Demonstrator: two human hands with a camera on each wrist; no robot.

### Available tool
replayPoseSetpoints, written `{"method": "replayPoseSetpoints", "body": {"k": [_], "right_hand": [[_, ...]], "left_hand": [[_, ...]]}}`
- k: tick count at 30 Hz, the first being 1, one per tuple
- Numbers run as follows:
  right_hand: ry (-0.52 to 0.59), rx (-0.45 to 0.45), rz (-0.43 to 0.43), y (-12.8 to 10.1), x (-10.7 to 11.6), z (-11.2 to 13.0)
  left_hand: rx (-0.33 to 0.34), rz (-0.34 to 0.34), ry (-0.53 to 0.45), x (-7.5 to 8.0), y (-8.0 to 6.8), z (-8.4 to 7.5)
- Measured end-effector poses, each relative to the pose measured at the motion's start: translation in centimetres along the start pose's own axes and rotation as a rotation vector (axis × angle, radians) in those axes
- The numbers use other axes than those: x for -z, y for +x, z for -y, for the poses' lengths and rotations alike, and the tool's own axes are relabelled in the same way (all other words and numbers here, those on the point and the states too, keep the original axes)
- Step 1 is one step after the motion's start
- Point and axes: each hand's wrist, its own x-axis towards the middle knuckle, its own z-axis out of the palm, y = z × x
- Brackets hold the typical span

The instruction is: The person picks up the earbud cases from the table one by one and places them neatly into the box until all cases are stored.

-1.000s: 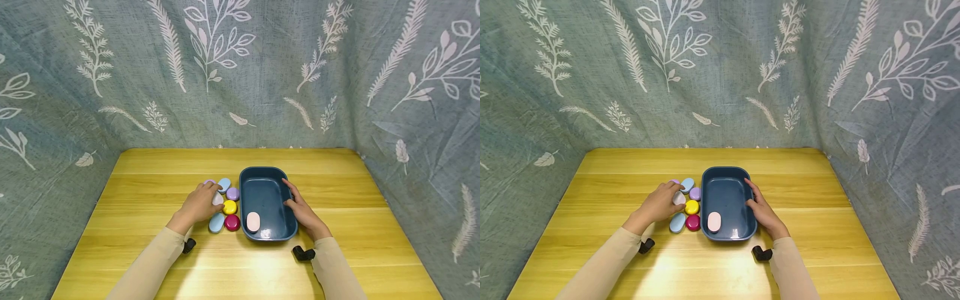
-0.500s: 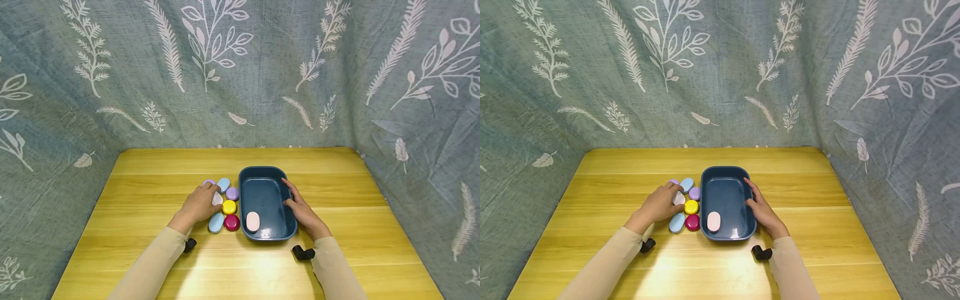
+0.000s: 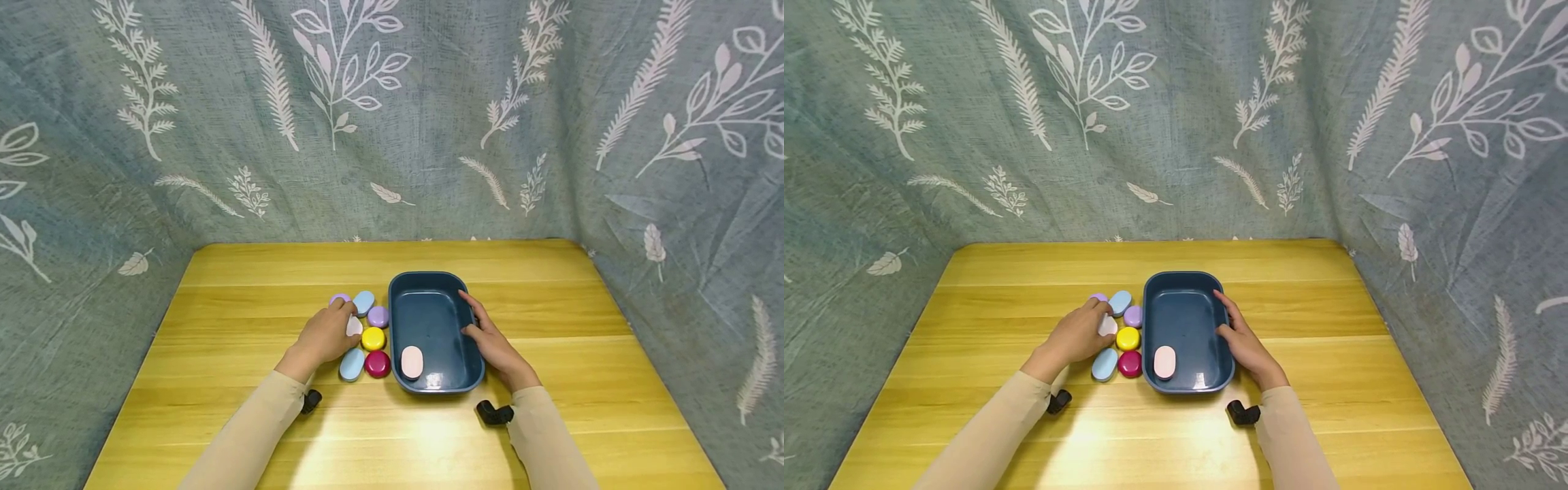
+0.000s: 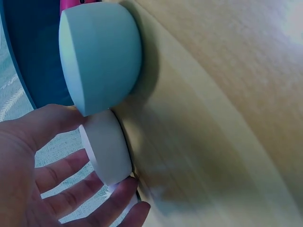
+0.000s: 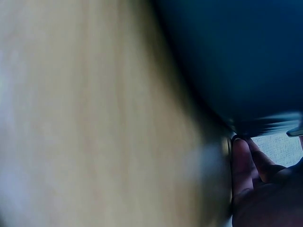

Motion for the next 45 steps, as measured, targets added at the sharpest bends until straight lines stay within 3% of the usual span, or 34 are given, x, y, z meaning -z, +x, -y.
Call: {"method": "replayPoseSetpoints", "body": {"k": [19, 45], "right_hand": [[0.001, 0.029, 0.008, 0.06, -0.04, -0.09], [0.005, -0.014, 0.005, -0.08, -0.04, 0.16]], "left_hand": [[-0.008, -0.023, -0.001, -0.19, 0.03, 0.25], [-0.011, -0.024, 0.006, 0.46, -0.27, 0.24]]}}
